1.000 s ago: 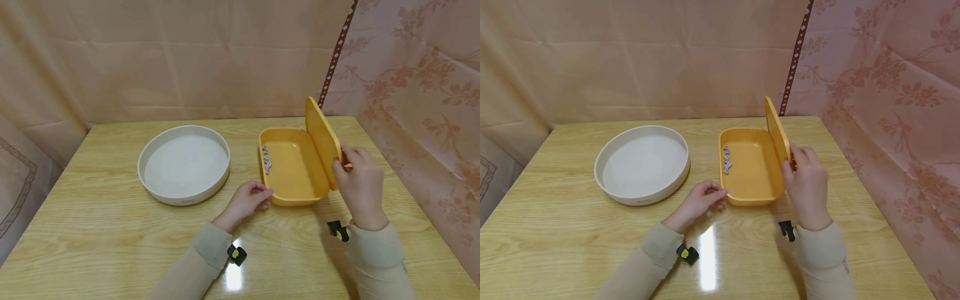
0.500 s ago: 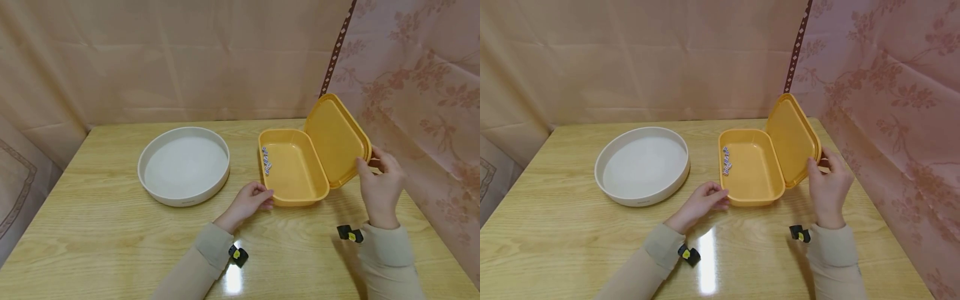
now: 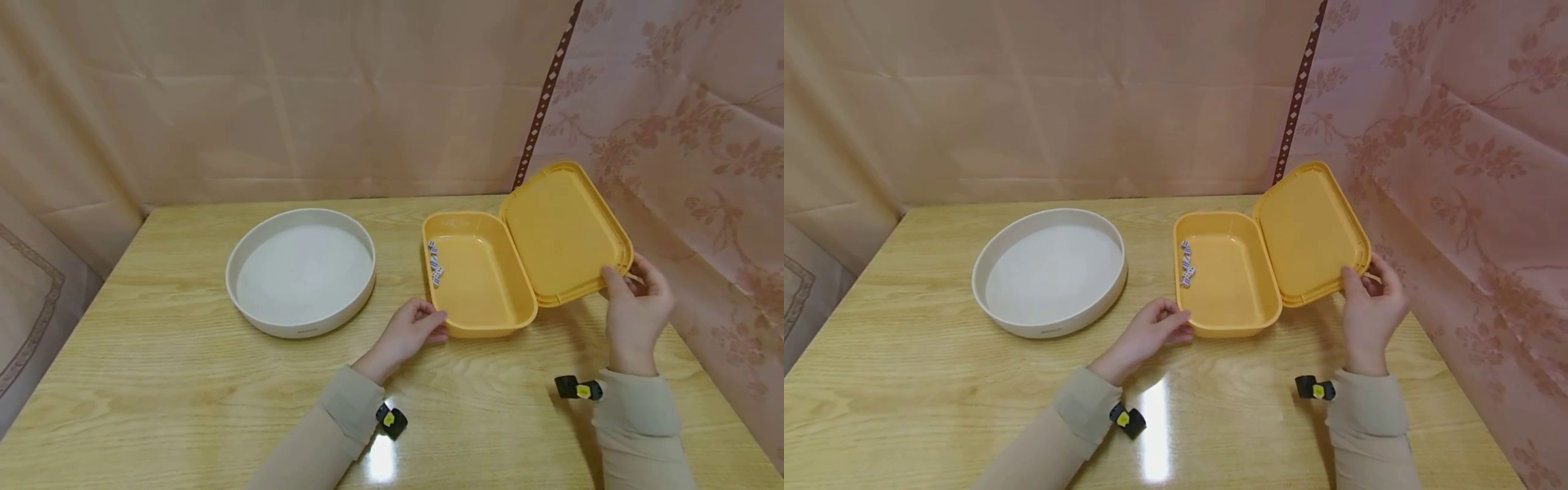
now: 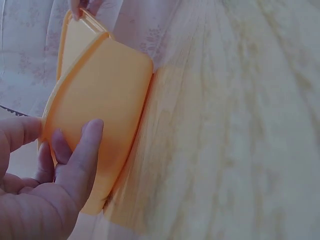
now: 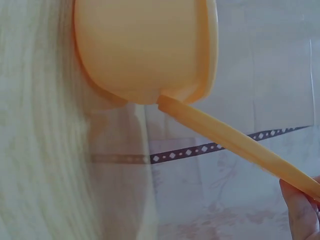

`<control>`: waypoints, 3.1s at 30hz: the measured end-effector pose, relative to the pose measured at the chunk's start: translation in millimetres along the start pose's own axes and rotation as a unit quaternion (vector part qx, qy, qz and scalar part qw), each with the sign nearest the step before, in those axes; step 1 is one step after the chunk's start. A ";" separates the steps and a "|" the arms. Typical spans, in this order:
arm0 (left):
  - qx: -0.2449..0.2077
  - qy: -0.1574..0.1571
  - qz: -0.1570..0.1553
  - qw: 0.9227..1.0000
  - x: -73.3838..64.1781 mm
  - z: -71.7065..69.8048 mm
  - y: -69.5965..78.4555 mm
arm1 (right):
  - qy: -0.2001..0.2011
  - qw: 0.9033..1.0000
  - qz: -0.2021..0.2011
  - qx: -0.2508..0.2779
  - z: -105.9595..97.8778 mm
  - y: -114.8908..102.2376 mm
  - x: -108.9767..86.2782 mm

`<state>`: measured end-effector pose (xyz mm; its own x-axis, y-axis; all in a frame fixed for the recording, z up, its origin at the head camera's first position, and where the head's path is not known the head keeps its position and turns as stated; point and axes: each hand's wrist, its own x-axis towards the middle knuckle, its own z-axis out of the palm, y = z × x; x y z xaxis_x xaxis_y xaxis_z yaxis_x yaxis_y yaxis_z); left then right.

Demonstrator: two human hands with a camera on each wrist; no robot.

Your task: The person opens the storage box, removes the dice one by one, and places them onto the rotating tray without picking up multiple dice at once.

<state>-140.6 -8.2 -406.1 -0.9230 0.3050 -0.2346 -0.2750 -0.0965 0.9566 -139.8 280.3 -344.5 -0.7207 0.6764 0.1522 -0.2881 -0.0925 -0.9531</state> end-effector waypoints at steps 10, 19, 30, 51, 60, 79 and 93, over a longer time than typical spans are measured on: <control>0.000 0.003 -0.011 1.000 0.1 -1.8 0.8 | 0.030 0.995 0.065 0.071 -12.3 9.0 7.3; 0.009 -0.002 -0.009 1.000 0.3 -6.7 3.2 | 0.057 0.985 0.132 0.095 -22.5 21.7 13.1; 0.016 -0.011 -0.009 1.000 2.5 -9.8 2.8 | 0.060 0.969 0.179 0.158 -31.9 33.6 17.9; 0.012 -0.011 -0.013 1.000 2.5 -10.5 4.2 | 0.087 0.965 0.205 0.138 -39.2 42.4 28.1; 0.011 -0.017 -0.013 1.000 2.8 -9.7 2.6 | 0.082 0.955 0.227 0.170 -41.8 44.6 26.9; 0.020 -0.019 -0.007 1.000 1.8 -10.6 2.5 | 0.030 0.958 0.262 0.113 -57.6 50.1 31.4; 0.021 -0.014 -0.009 1.000 2.7 -10.2 3.1 | 0.024 0.963 0.265 0.050 -65.8 50.3 34.1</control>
<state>-146.6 -17.4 -405.5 -0.9096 0.3335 -0.2479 -0.2799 -0.0505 0.9587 -137.4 346.8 -404.4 -0.7532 0.5481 -0.3637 0.0516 -0.5019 -0.8634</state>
